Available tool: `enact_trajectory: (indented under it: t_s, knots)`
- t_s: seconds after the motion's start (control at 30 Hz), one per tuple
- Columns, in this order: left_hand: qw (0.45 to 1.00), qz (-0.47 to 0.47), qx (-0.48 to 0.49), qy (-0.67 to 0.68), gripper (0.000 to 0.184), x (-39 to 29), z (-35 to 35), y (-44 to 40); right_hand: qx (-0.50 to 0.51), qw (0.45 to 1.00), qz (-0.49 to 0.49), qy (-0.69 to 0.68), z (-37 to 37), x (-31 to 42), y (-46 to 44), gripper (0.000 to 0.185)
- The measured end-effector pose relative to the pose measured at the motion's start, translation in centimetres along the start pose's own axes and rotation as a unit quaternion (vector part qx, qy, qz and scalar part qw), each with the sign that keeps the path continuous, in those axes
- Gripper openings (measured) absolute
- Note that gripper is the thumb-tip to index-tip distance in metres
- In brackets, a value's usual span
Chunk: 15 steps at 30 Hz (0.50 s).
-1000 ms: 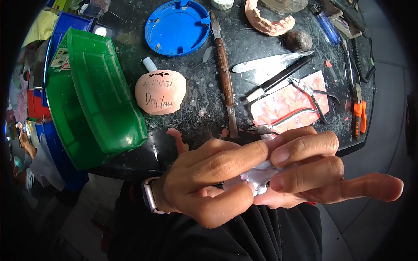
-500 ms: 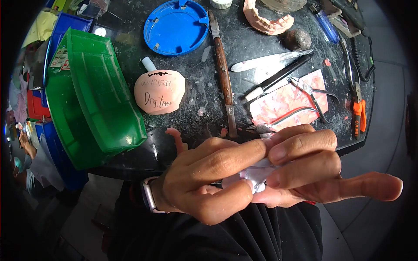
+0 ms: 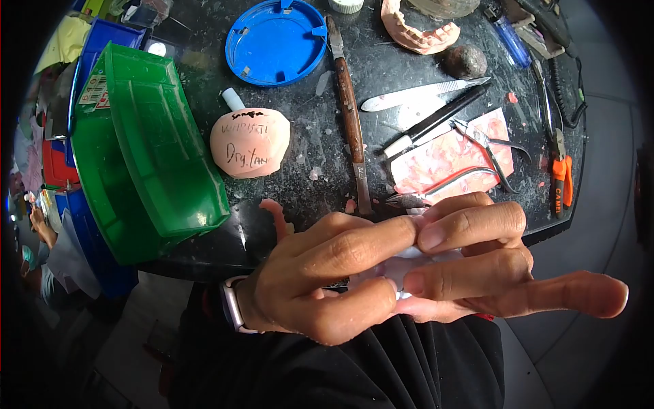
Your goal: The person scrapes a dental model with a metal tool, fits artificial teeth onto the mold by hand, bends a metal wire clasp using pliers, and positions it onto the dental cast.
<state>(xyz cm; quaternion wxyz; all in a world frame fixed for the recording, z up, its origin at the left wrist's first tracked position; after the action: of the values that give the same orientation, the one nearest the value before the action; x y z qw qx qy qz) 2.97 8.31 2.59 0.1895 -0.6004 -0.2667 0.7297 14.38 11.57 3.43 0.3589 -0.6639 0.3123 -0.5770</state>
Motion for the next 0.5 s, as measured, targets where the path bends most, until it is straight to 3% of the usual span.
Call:
enact_trajectory:
  t_s: [0.1, 0.5]
  knots:
    - [1.0, 0.002, 0.0, 0.005, 0.031, -0.04, 0.04, 0.03, -0.028, 1.0, 0.009, 0.007, -0.35, -0.16, 0.07, 0.093]
    - [1.0, -0.018, -0.009, 0.002, 0.032, -0.08, -0.14, 0.26, 0.099, 0.995, -0.027, -0.014, 0.53, -0.18, -0.31, 0.066]
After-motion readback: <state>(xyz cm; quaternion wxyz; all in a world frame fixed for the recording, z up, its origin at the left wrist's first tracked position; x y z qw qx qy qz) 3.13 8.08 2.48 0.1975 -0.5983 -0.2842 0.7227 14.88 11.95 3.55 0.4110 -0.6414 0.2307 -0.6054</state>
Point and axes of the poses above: each hand's wrist, its own y-axis away from the middle knuckle, its own z-axis out of the back of the hand, x = y × z, the point moved 5 cm from there along -y, towards the middle knuckle, and after that the axes turned 3 degrees about -x, right-handed, at the moved point
